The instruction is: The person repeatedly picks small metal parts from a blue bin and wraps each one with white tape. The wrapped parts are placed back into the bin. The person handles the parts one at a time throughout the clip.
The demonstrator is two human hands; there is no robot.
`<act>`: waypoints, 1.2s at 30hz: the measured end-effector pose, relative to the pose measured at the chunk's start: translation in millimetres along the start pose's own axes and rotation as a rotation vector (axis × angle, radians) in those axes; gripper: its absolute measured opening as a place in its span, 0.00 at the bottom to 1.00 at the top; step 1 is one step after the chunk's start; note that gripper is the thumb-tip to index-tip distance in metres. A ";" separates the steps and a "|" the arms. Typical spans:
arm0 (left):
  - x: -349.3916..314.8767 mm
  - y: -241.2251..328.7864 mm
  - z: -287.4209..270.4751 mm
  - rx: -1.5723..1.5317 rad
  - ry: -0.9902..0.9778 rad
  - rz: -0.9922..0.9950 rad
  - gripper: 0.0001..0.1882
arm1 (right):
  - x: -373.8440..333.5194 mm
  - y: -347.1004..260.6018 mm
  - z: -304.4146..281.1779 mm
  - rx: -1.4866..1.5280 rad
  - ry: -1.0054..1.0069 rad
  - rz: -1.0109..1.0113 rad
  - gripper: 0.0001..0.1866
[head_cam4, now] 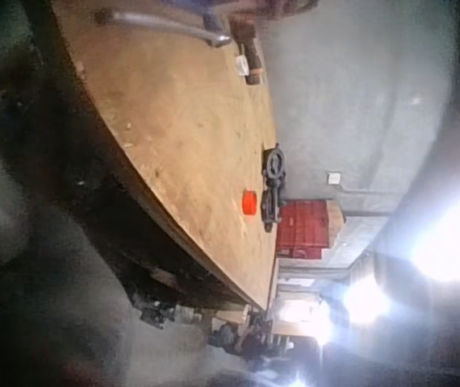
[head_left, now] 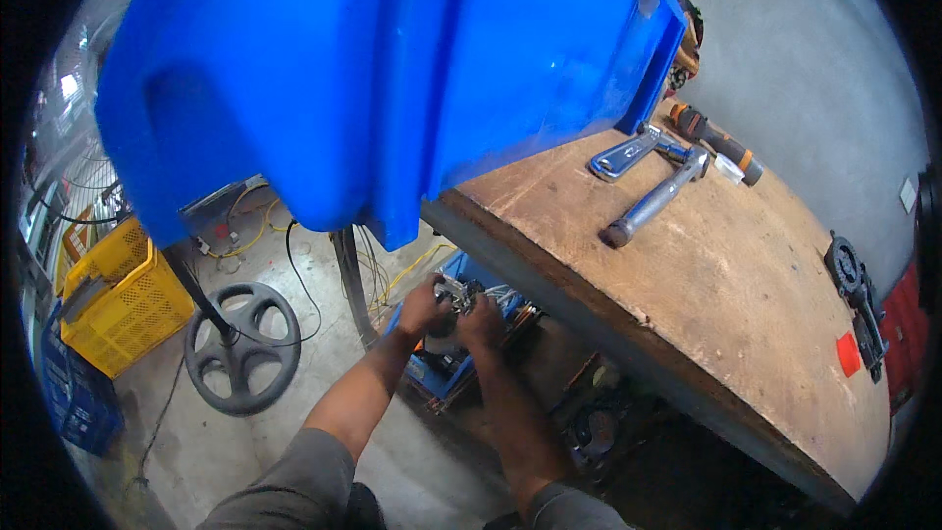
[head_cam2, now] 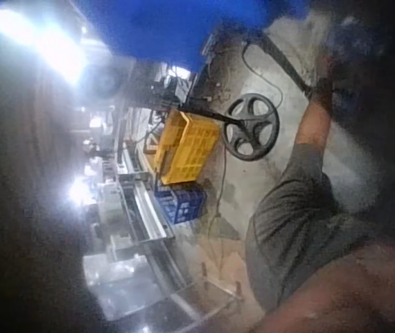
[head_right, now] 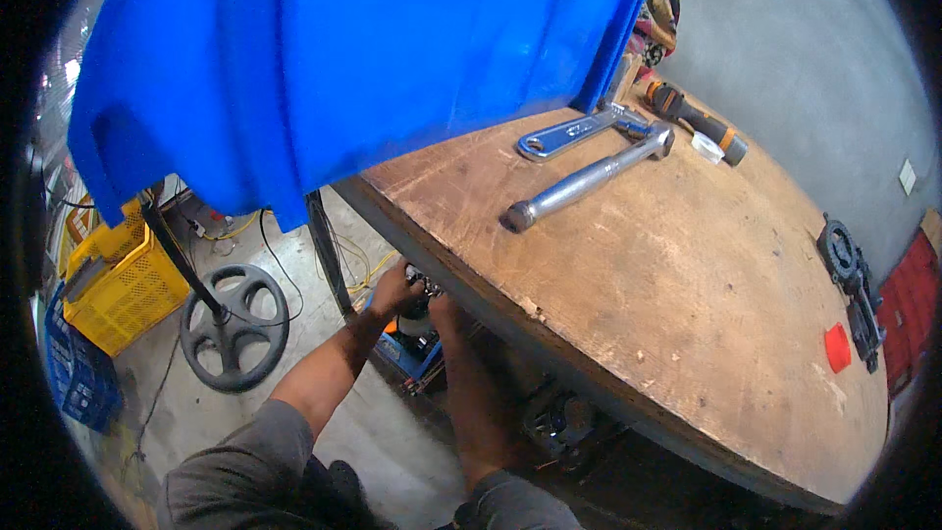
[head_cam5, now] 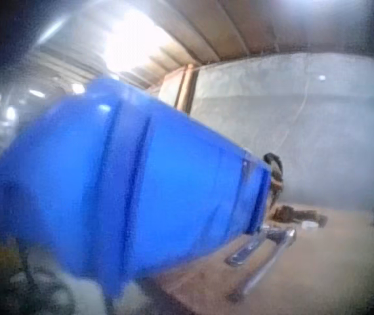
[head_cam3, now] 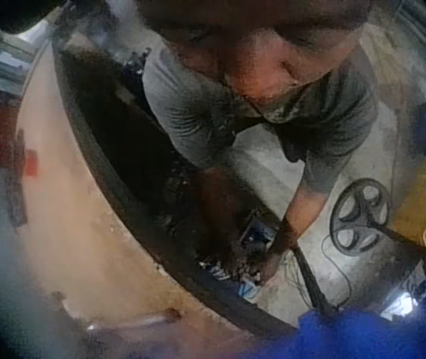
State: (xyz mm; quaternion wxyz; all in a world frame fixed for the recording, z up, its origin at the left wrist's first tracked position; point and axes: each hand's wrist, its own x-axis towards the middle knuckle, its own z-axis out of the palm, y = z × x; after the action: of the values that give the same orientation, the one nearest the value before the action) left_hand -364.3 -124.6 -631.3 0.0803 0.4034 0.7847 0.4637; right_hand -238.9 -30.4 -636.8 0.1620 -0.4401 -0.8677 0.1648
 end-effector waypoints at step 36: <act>-78.1 15.4 -88.2 0.316 -0.583 0.106 0.29 | -292.1 21.0 -123.3 0.461 -0.311 0.109 0.31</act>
State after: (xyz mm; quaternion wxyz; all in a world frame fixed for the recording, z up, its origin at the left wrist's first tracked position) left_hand -348.1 -234.6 -589.3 0.2136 0.5666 0.7689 0.2050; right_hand -7.8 -239.7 -575.4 0.1133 -0.4073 -0.7968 0.4318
